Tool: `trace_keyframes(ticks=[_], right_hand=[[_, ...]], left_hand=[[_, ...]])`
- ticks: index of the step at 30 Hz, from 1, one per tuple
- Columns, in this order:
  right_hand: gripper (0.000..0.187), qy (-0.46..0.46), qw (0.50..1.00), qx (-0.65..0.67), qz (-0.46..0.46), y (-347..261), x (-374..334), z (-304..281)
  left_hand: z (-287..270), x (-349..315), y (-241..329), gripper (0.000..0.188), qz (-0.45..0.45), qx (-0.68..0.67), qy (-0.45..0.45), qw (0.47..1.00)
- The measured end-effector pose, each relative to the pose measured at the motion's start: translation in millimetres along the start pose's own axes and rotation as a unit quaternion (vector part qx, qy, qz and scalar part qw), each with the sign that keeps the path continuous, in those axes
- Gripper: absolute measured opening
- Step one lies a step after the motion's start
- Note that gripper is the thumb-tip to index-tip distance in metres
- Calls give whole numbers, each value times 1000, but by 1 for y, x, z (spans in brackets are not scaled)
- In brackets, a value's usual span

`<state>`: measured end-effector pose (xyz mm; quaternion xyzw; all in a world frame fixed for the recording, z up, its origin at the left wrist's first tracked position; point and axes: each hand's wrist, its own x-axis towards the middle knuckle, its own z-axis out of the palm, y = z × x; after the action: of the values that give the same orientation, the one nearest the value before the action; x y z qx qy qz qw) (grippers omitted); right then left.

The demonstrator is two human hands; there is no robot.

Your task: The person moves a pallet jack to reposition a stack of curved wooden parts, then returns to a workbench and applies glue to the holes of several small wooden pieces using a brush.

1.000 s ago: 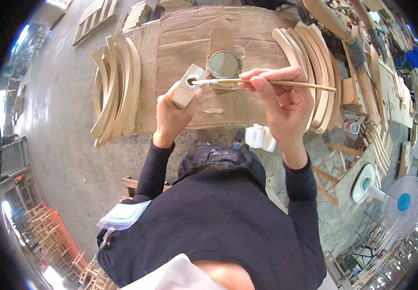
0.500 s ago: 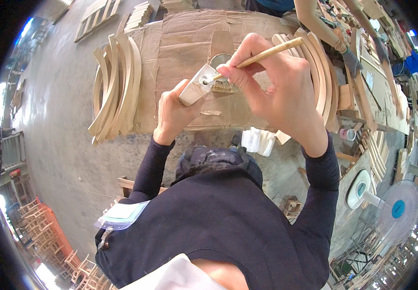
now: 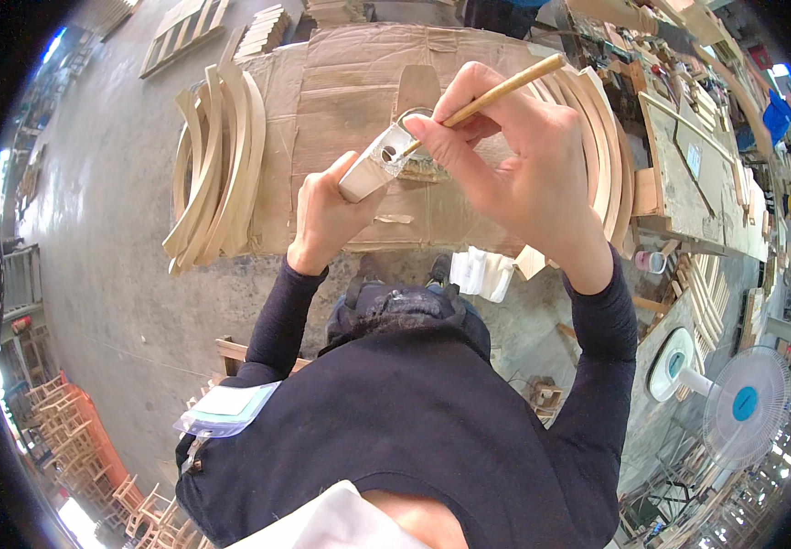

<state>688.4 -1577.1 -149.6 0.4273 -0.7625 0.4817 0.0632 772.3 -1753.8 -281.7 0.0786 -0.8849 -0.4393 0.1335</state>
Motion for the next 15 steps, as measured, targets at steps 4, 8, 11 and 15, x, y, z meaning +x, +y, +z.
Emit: trace_keyframes(ticks=[4, 8, 11, 15], right_hand=[[15, -2, 999, 42, 9, 0, 6, 4], [14, 16, 998, 55, -9, 9, 10, 5], [14, 22, 1000, 19, -3, 8, 8, 2], [15, 29, 999, -8, 25, -1, 2, -1]], left_hand=[[1, 1, -1, 25, 10, 3, 12, 1000], [-1, 2, 2, 25, 14, 8, 13, 1000], [-2, 3, 2, 25, 21, 15, 39, 999], [-5, 1, 2, 20, 24, 23, 27, 999]])
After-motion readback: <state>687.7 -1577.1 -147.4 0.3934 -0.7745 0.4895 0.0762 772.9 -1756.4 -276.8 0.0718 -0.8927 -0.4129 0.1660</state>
